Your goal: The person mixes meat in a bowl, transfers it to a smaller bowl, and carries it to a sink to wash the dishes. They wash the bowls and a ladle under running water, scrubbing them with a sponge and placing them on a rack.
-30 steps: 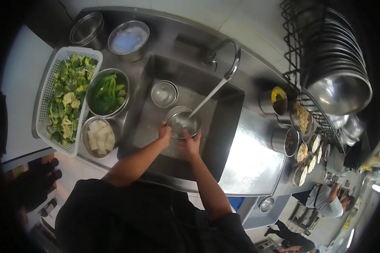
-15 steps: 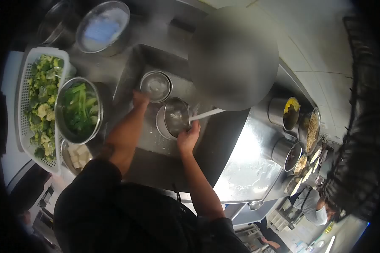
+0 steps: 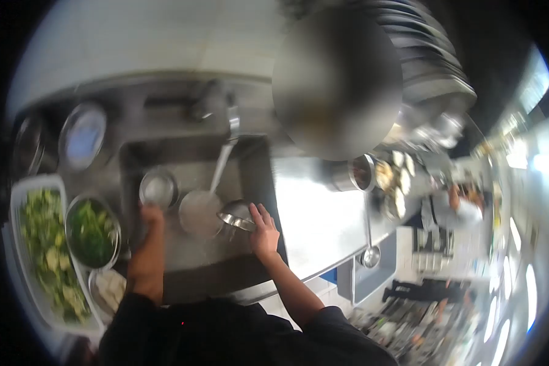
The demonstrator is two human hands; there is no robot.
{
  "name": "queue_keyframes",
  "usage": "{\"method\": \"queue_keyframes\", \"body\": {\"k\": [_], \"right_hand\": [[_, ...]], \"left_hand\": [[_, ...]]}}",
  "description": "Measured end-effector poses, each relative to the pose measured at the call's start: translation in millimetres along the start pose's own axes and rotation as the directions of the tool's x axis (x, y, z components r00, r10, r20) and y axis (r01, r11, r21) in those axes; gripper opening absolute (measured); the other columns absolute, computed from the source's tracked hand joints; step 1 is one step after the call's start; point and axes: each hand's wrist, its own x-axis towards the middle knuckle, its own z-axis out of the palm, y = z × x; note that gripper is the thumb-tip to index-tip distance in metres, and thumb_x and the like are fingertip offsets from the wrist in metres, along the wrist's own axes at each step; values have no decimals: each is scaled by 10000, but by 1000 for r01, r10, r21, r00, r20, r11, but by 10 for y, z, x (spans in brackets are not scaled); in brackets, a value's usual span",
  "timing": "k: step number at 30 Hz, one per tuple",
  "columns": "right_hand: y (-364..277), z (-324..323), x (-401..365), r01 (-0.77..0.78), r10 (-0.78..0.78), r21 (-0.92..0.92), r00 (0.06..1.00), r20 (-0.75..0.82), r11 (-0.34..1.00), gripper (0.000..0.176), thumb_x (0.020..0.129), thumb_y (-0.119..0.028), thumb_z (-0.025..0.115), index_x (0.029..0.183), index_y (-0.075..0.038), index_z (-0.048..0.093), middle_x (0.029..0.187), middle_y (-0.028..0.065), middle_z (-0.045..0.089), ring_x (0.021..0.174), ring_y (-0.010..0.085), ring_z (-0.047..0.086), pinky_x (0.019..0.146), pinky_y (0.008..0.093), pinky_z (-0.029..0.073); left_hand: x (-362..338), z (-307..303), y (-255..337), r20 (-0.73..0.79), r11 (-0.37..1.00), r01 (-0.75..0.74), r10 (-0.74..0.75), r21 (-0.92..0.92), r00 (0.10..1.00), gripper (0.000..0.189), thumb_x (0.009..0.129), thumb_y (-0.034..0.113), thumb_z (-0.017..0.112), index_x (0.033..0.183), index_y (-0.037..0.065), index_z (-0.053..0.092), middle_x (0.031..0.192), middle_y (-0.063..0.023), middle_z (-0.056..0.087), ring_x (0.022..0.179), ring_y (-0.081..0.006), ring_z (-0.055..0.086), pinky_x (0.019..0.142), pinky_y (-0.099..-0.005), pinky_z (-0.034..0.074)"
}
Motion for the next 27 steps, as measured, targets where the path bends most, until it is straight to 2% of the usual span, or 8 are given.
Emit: {"method": "queue_keyframes", "body": {"k": [5,10,14,16,18,24,26,27], "right_hand": [[36,-1542,206,307,-244,-12,734,-634,952,532,728,195,404,1215,74,579,1194,236,623,1138,364,596,994,405,449],[-432,-3004,458,564,-119,22,212,-970,825,431,838,121,470,1258,59,550,1292,164,572,1146,301,576,1006,392,434],[-807,-3772,1180,488,-494,-270,419,-762,830,598,755,150,491,1323,-32,533,1274,194,577,1182,331,558,1021,406,423],[-967,-3745,1583,581,-415,-5,574,-706,814,726,703,164,487,1380,-97,490,1339,219,515,1275,363,473,1035,405,415],[-1143,-3575,1761,434,-544,-370,402,-736,821,783,708,139,507,1434,-140,419,1428,224,418,1353,411,359,1058,474,379],[-1118,-3346,1723,380,-384,-193,528,-757,904,743,762,40,567,1456,-145,377,1475,238,343,1367,461,303,1086,597,261],[-996,-3283,1443,496,-383,-182,342,-858,849,687,796,31,559,1448,-62,367,1473,238,348,1359,457,320,1103,555,259],[-870,-3149,1313,568,-345,-160,235,-909,807,640,823,20,560,1431,12,360,1473,239,354,1358,443,336,1117,505,259]], "left_hand": [[-721,125,170,-345,868,-497,460,-20,818,312,877,127,564,1128,-57,582,1073,-254,638,967,-415,632,829,-478,513],[-1468,-417,1346,290,673,-731,681,112,672,170,863,138,596,974,16,635,1018,-175,655,951,-348,655,809,-445,525],[-1513,-130,1481,403,438,-863,763,253,505,163,826,118,641,977,57,653,988,-152,662,949,-307,666,809,-421,533],[-1576,-262,1520,490,277,-923,786,267,377,171,801,74,656,972,67,658,965,-146,672,920,-307,674,793,-412,541],[-1542,-195,1423,535,195,-936,778,293,329,170,809,55,641,979,52,658,948,-151,677,901,-319,681,782,-415,548],[-1460,-356,1346,440,753,-609,472,249,764,318,848,34,572,1164,-10,573,1096,-239,635,1012,-370,645,819,-432,545],[-1419,-390,1211,467,842,-488,344,231,815,355,872,21,528,1226,-11,531,1179,-249,597,1069,-371,622,849,-449,534],[-1550,-434,1150,460,994,-98,112,-55,881,390,890,47,524,1276,4,491,1236,-232,559,1068,-366,615,823,-459,548]]}}
